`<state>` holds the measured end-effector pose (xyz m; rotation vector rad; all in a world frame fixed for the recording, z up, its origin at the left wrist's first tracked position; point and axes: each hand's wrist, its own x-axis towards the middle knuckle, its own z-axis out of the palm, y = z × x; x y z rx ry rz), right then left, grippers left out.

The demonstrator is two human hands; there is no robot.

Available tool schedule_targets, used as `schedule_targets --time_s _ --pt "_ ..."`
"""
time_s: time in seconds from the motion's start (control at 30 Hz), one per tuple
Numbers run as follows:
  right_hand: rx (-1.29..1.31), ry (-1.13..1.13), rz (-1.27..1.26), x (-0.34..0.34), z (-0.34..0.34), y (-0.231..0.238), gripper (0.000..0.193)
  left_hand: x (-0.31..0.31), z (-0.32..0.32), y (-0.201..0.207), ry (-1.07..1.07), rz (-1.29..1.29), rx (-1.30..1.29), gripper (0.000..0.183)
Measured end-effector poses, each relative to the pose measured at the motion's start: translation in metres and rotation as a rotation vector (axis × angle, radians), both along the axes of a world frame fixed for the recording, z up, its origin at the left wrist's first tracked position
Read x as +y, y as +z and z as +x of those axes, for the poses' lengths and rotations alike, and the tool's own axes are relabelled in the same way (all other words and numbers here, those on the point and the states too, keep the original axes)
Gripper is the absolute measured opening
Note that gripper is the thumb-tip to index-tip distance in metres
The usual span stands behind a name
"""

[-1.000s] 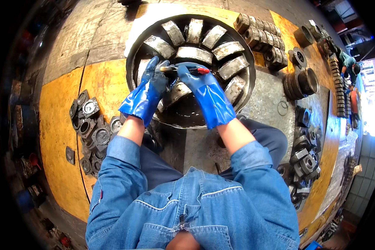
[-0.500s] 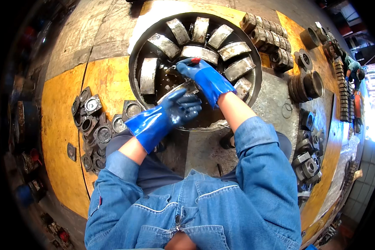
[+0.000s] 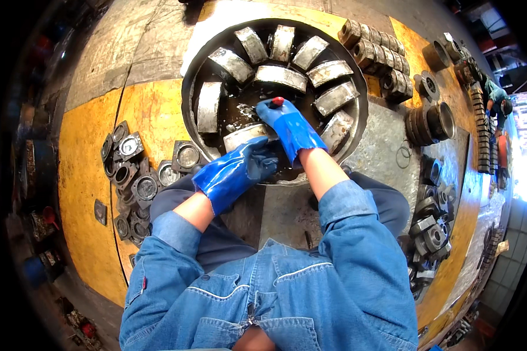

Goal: The person cleans metal blocks inside a circular container filled with liquid. They scrub the surface of the blocks with a brush and move them within the container to ensure all sides are cleaned.

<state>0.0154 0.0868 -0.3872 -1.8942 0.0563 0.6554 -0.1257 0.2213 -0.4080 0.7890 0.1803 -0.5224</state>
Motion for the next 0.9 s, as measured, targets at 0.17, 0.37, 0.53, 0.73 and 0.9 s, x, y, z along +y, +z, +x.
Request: schedule_targets --time_s 0.17,0.37,0.53,0.73,0.9 --pt "0.034 -0.223 -0.085 -0.026 -0.047 0.021 0.023 0.016 -0.002 0.032 -0.024 1.024 -0.653 0.041" --pt "0.074 -0.362 0.206 -0.039 -0.088 0.017 0.024 0.018 0.014 0.026 0.061 1.052 -0.621 0.039" --pt "-0.025 -0.271 0.329 -0.053 -0.06 0.044 0.035 0.031 0.026 -0.005 0.117 0.872 -0.663 0.027" --pt "-0.187 0.057 0.398 -0.059 -0.012 0.032 0.047 0.051 0.029 0.002 -0.155 0.696 -0.476 0.026" --pt "0.126 0.046 0.486 -0.077 0.019 -0.016 0.046 0.037 0.033 0.035 -0.125 0.767 -0.399 0.039"
